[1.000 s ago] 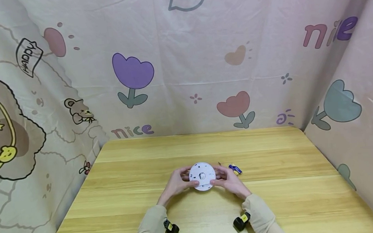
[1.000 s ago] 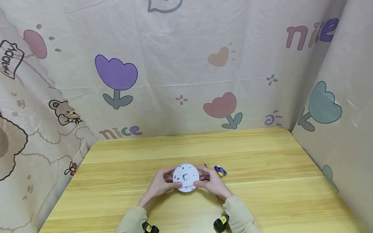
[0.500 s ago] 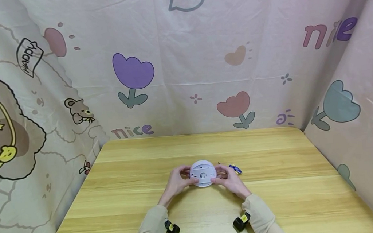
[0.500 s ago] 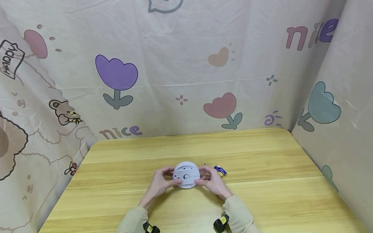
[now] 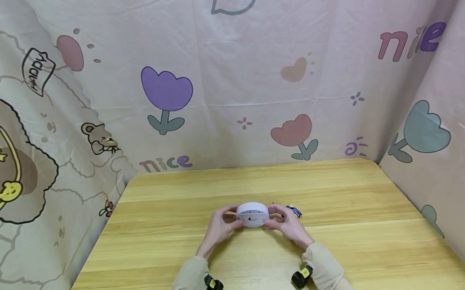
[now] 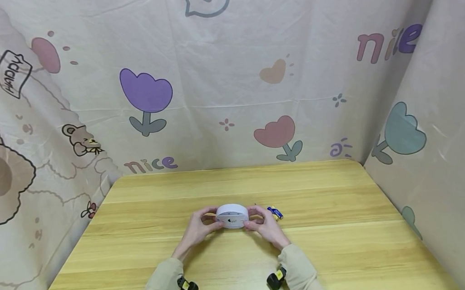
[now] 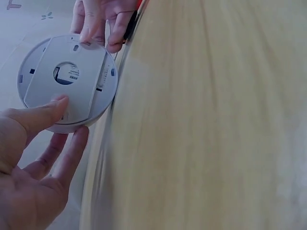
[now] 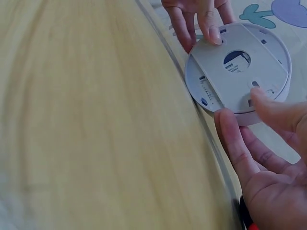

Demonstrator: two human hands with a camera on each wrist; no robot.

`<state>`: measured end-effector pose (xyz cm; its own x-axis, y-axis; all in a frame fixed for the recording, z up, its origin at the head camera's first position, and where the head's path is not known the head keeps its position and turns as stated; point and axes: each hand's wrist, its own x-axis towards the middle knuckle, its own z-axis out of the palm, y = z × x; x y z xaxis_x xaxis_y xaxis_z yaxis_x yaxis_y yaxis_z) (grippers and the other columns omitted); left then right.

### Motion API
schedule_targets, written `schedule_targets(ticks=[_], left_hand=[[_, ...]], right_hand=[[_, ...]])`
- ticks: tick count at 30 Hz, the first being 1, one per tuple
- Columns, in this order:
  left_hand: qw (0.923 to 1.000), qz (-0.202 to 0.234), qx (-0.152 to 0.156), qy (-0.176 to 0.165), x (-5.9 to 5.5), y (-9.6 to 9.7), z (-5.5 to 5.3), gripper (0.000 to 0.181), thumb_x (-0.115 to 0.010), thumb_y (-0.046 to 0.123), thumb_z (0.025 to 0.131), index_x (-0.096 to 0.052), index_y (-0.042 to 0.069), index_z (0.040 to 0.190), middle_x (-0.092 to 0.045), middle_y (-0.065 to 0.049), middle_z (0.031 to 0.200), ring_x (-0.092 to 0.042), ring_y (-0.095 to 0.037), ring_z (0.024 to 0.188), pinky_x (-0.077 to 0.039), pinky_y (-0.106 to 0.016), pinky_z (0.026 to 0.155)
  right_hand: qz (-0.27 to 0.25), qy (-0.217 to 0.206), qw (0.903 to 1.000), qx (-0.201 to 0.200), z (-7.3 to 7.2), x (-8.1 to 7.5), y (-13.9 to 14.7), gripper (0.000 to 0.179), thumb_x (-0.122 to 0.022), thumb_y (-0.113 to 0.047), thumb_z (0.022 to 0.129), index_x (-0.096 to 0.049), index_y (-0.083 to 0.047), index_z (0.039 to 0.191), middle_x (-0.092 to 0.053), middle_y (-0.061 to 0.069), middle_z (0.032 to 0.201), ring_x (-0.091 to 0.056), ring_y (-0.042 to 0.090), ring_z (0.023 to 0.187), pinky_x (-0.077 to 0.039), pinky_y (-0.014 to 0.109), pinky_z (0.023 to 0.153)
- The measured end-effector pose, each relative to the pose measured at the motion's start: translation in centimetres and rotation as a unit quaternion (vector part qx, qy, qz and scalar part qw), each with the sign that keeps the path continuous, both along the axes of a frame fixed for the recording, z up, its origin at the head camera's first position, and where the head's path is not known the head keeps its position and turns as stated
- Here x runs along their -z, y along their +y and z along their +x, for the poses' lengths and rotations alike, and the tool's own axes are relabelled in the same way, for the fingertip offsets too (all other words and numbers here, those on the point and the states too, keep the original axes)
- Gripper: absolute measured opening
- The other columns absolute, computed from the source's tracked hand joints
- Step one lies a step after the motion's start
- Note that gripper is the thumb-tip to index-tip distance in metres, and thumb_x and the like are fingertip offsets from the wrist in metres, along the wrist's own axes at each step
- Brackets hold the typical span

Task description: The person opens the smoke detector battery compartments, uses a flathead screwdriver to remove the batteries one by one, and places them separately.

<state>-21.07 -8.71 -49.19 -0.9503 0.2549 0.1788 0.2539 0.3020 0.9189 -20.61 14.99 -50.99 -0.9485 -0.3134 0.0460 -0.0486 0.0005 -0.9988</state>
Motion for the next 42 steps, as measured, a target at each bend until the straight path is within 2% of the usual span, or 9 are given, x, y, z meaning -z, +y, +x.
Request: schedule_targets(ticks=[3, 9, 13, 17, 23, 28, 32, 37, 42], left_hand=[[0.9999, 0.008, 0.007, -0.002, 0.1, 0.0, -0.1, 0.044, -0.072, 0.017, 0.074, -0.057, 0.010, 0.115, -0.058, -0.015, 0.114, -0.060, -0.030, 0.096, -0.051, -0.042, 0.086], [0.9994, -0.003, -0.003, -0.033, 0.0, 0.1, -0.2, 0.041, -0.066, 0.040, 0.077, -0.059, 0.021, 0.113, -0.059, -0.003, 0.115, -0.059, -0.022, 0.100, -0.052, -0.030, 0.083], [0.9994, -0.003, -0.005, -0.033, 0.2, 0.4, -0.2, 0.037, -0.060, 0.041, 0.081, -0.061, 0.017, 0.110, -0.060, -0.006, 0.112, -0.059, -0.023, 0.101, -0.052, -0.032, 0.085], [0.9991, -0.030, 0.021, -0.021, 0.6, 1.4, 0.1, 0.040, -0.062, 0.035, 0.081, -0.059, 0.009, 0.112, -0.061, -0.011, 0.111, -0.059, -0.025, 0.100, -0.049, -0.039, 0.089], [0.9956, -0.059, 0.072, -0.001, 0.5, 1.9, 0.1, 0.042, -0.062, 0.032, 0.082, -0.057, 0.007, 0.115, -0.060, -0.011, 0.114, -0.056, -0.026, 0.108, -0.044, -0.042, 0.097], [0.9866, -0.126, 0.104, -0.009, 0.5, 1.5, 0.5, 0.068, -0.071, 0.045, 0.069, -0.049, 0.014, 0.126, -0.053, -0.001, 0.126, -0.049, -0.019, 0.115, -0.040, -0.040, 0.100], [0.9810, -0.143, 0.131, -0.006, 0.5, 1.5, 0.8, 0.088, -0.077, 0.044, 0.061, -0.040, 0.011, 0.133, -0.048, -0.005, 0.131, -0.048, -0.021, 0.115, -0.040, -0.041, 0.100], [0.9814, -0.130, 0.141, -0.006, 0.7, 1.3, 0.8, 0.090, -0.079, 0.039, 0.061, -0.038, 0.008, 0.134, -0.047, -0.006, 0.130, -0.048, -0.021, 0.114, -0.039, -0.041, 0.100], [0.9910, -0.055, 0.121, -0.015, 1.0, 0.6, 0.5, 0.078, -0.076, 0.024, 0.067, -0.038, -0.002, 0.131, -0.046, -0.018, 0.130, -0.045, -0.032, 0.120, -0.034, -0.046, 0.105]], right_hand=[[0.002, 0.010, 0.9999, 0.005, -0.1, 0.4, 0.1, 0.046, -0.065, -0.012, 0.079, -0.048, -0.002, 0.121, -0.051, 0.024, 0.118, -0.062, 0.034, 0.090, -0.055, 0.039, 0.079], [-0.018, 0.009, 0.9997, 0.010, -0.2, 0.7, 0.2, 0.048, -0.062, -0.025, 0.083, -0.048, -0.003, 0.123, -0.049, 0.022, 0.122, -0.061, 0.035, 0.094, -0.053, 0.036, 0.085], [0.018, 0.014, 0.9994, 0.024, 0.1, 0.6, 0.0, 0.044, -0.061, -0.028, 0.083, -0.053, -0.006, 0.120, -0.053, 0.016, 0.122, -0.061, 0.026, 0.099, -0.052, 0.030, 0.086], [0.087, 0.026, 0.9958, 0.014, 0.7, 0.2, -1.0, 0.044, -0.065, -0.029, 0.079, -0.057, -0.009, 0.118, -0.059, 0.010, 0.119, -0.058, 0.020, 0.105, -0.049, 0.019, 0.087], [0.101, 0.020, 0.9947, 0.008, 1.9, -2.3, -2.0, 0.039, -0.063, -0.017, 0.081, -0.057, -0.001, 0.116, -0.060, 0.016, 0.116, -0.057, 0.024, 0.105, -0.048, 0.016, 0.084], [0.096, 0.028, 0.9945, 0.031, 2.0, -2.5, -2.0, 0.036, -0.061, -0.015, 0.083, -0.057, 0.001, 0.116, -0.060, 0.017, 0.115, -0.058, 0.024, 0.104, -0.047, 0.015, 0.084], [0.105, 0.056, 0.9922, 0.038, 2.0, -2.6, -2.2, 0.038, -0.061, -0.012, 0.083, -0.054, 0.004, 0.117, -0.058, 0.021, 0.116, -0.056, 0.032, 0.106, -0.048, 0.021, 0.088], [0.122, 0.060, 0.9899, 0.039, 2.1, -2.6, -2.3, 0.036, -0.061, -0.013, 0.083, -0.056, 0.003, 0.115, -0.060, 0.020, 0.114, -0.057, 0.032, 0.105, -0.048, 0.023, 0.089], [0.115, 0.059, 0.9914, 0.021, 2.0, -2.1, -1.9, 0.040, -0.060, -0.014, 0.084, -0.053, 0.002, 0.119, -0.058, 0.018, 0.118, -0.055, 0.032, 0.109, -0.047, 0.024, 0.091]])
